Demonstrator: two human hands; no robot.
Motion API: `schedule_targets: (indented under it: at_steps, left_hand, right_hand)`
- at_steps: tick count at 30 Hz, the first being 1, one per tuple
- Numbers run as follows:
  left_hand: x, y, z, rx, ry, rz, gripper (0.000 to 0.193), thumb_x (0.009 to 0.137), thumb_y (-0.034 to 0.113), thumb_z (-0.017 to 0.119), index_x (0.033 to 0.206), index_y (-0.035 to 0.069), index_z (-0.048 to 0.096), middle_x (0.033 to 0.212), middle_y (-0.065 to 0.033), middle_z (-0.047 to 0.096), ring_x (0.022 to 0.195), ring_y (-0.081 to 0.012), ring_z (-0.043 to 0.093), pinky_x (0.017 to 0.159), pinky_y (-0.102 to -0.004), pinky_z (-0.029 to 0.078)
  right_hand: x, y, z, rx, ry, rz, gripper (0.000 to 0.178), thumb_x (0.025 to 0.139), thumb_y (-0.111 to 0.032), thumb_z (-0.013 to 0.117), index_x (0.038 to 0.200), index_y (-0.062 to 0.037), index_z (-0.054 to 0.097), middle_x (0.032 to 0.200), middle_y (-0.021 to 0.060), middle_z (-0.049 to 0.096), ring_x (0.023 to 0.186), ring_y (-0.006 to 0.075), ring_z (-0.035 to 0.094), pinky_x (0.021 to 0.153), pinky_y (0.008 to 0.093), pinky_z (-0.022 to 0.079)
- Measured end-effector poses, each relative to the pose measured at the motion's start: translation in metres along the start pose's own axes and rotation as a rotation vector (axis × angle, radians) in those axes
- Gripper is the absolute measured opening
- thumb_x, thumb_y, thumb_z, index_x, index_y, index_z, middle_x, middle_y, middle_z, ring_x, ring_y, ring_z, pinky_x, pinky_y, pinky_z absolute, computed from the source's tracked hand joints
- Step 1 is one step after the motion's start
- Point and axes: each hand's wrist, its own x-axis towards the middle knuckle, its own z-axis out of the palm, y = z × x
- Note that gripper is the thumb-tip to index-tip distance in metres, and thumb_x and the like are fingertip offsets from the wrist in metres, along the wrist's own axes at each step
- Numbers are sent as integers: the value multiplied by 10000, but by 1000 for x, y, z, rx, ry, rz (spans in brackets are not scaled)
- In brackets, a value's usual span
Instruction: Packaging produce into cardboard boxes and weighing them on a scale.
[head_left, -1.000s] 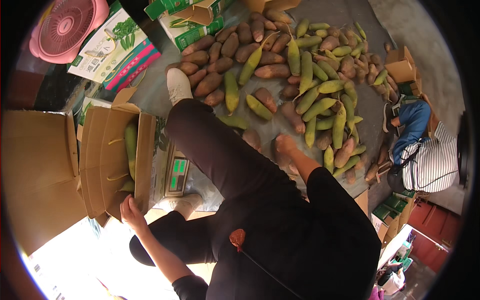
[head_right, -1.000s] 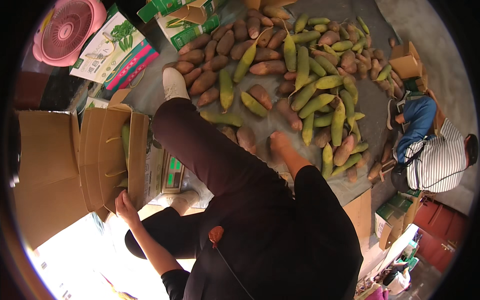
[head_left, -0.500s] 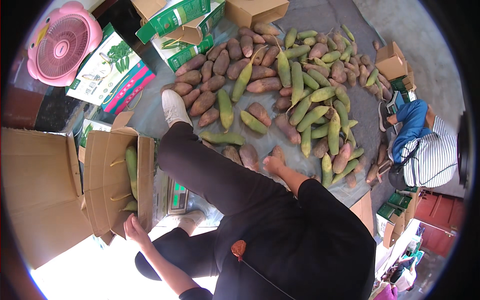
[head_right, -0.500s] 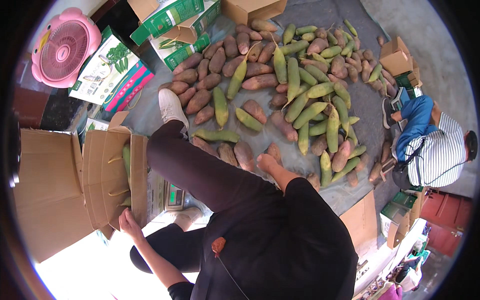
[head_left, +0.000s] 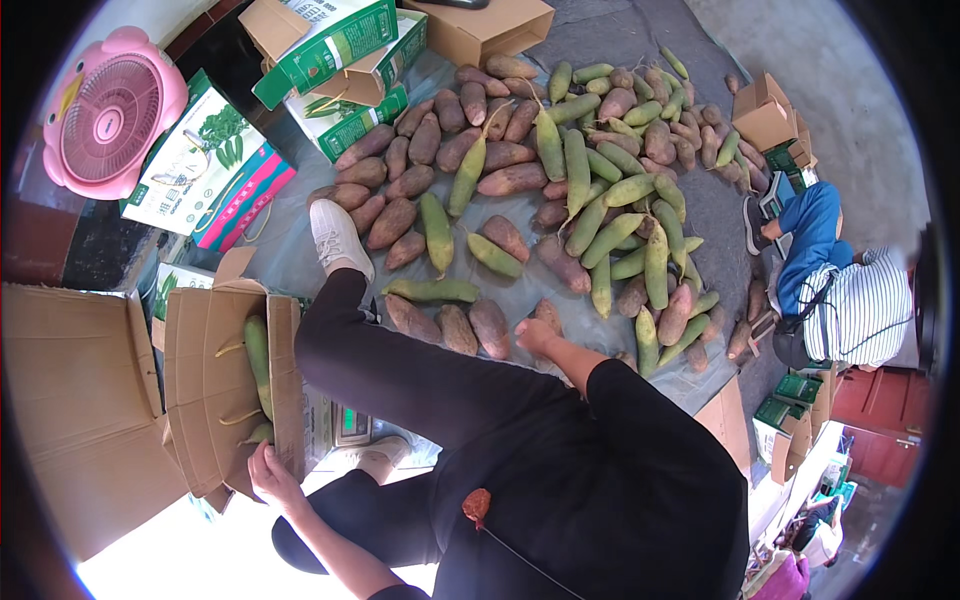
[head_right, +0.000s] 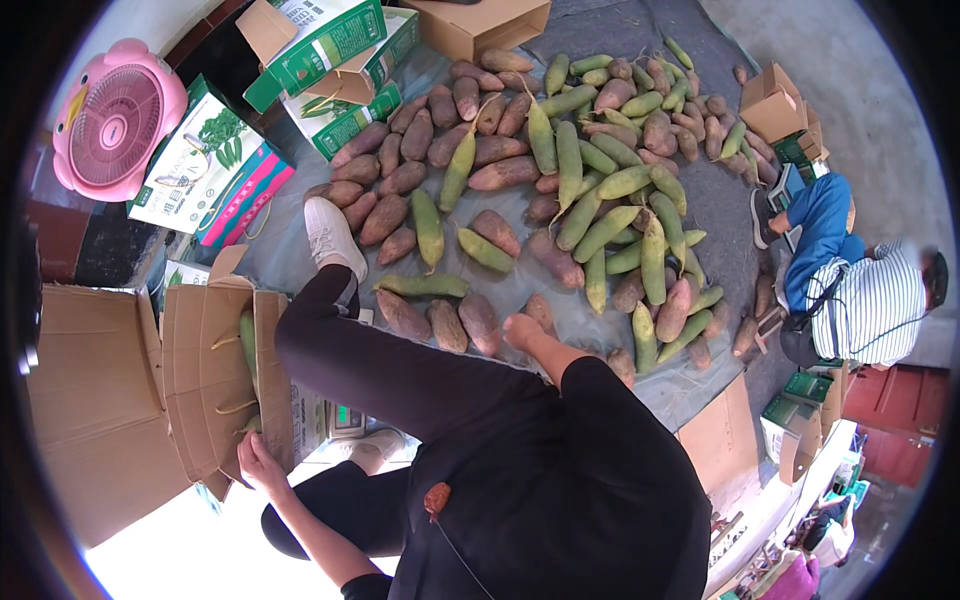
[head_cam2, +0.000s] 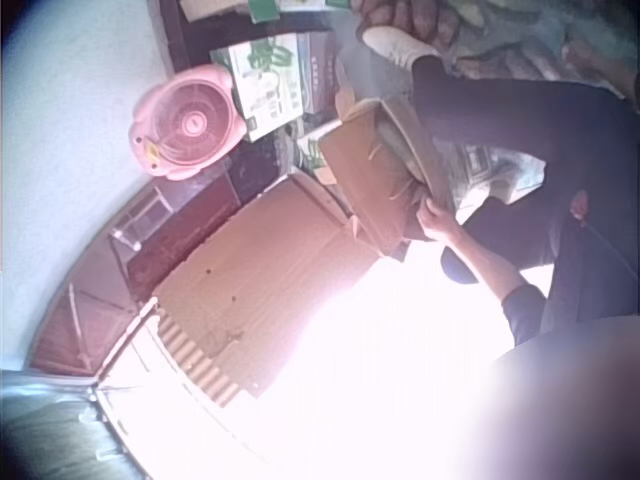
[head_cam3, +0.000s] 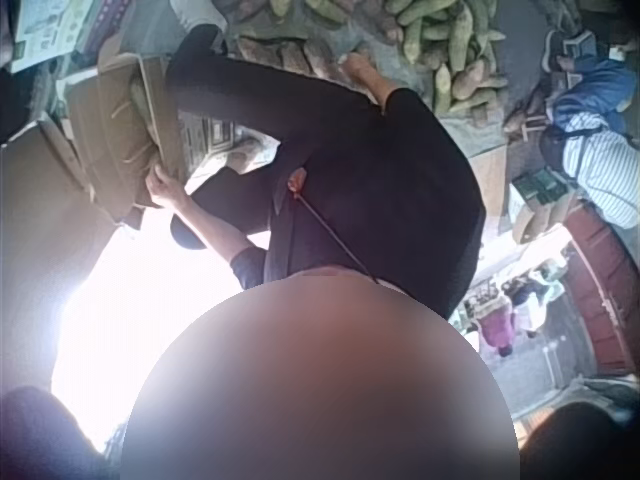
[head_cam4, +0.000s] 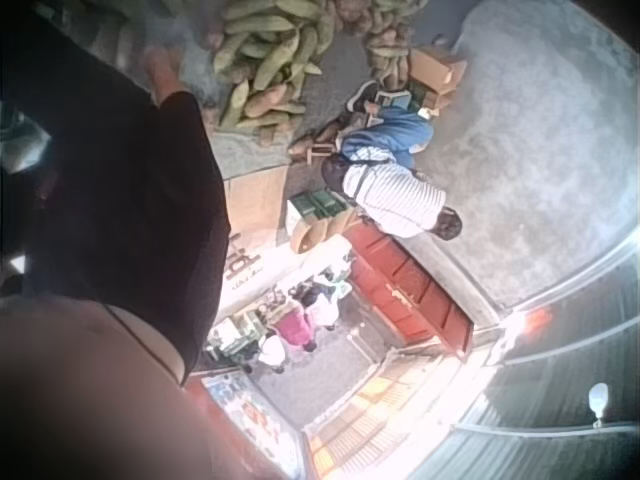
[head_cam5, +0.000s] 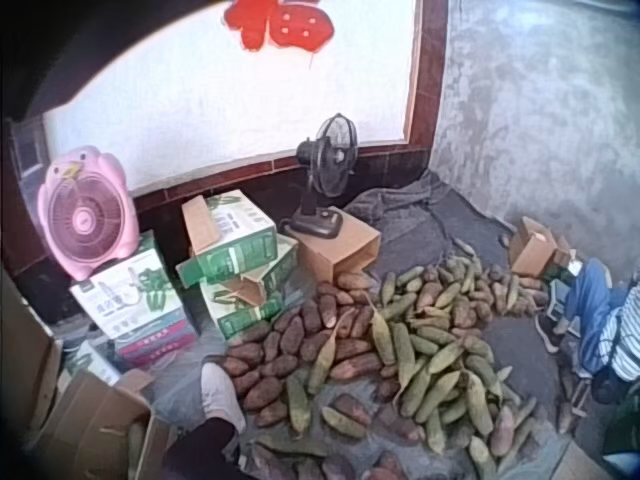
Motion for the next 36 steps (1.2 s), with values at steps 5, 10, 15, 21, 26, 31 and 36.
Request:
schedule_targets:
  at_steps: [5, 10, 15, 21, 26, 31, 36]
  left_hand:
    - [2, 5, 1, 3, -7, 18, 274, 919, 229, 503, 942, -7, 640, 828, -120, 608, 737, -258, 585, 661, -348, 464]
    - [1, 2, 0, 16, -3, 16, 273, 920, 230, 503, 943, -5, 641, 830, -120, 608, 740, -257, 588, 658, -348, 467]
    - [1, 6, -1, -8, -6, 15, 272, 920, 227, 503, 946, -6, 640, 830, -120, 610, 745, -255, 591, 662, -351, 470]
    - [0, 6, -2, -3, -5, 7, 261, 929, 216, 500, 946, -10, 630, 827, -104, 605, 747, -217, 581, 682, -320, 461]
    - [1, 4, 0, -19, -19, 10, 256, 926, 211, 503, 947, -11, 630, 834, -106, 607, 749, -219, 581, 685, -325, 457]
    - [2, 6, -2, -3, -23, -4, 250, 925, 201, 504, 950, -14, 628, 837, -110, 607, 747, -227, 580, 687, -329, 455]
    - [3, 13, 0, -31, -20, 13, 236, 914, 195, 514, 940, -5, 637, 816, -117, 599, 720, -249, 577, 646, -343, 457]
  right_hand:
    - [6, 1, 5, 6, -22, 37, 283, 714, -198, 608, 970, -91, 667, 982, 128, 659, 940, 265, 622, 833, 357, 483]
    - [2, -7, 3, 7, -17, 55, 285, 715, -198, 609, 973, -89, 659, 967, 133, 659, 934, 274, 622, 823, 363, 484]
    - [-1, -9, 0, 3, -18, 69, 281, 715, -195, 610, 973, -95, 657, 974, 125, 659, 937, 273, 621, 823, 361, 483]
    - [0, -14, 8, -49, -74, 23, 276, 726, -216, 611, 975, -108, 658, 972, 114, 659, 946, 262, 619, 826, 364, 481]
    - [6, 2, 27, -63, -102, -36, 271, 745, -248, 601, 972, -113, 663, 979, 109, 655, 942, 263, 617, 827, 369, 480]
    - [4, -6, 22, -110, -115, -6, 271, 766, -264, 586, 973, -108, 666, 997, 102, 650, 942, 265, 615, 830, 367, 479]
    - [4, -1, 25, -124, -78, -76, 240, 777, -251, 557, 947, -124, 669, 954, 106, 655, 909, 274, 620, 803, 388, 486]
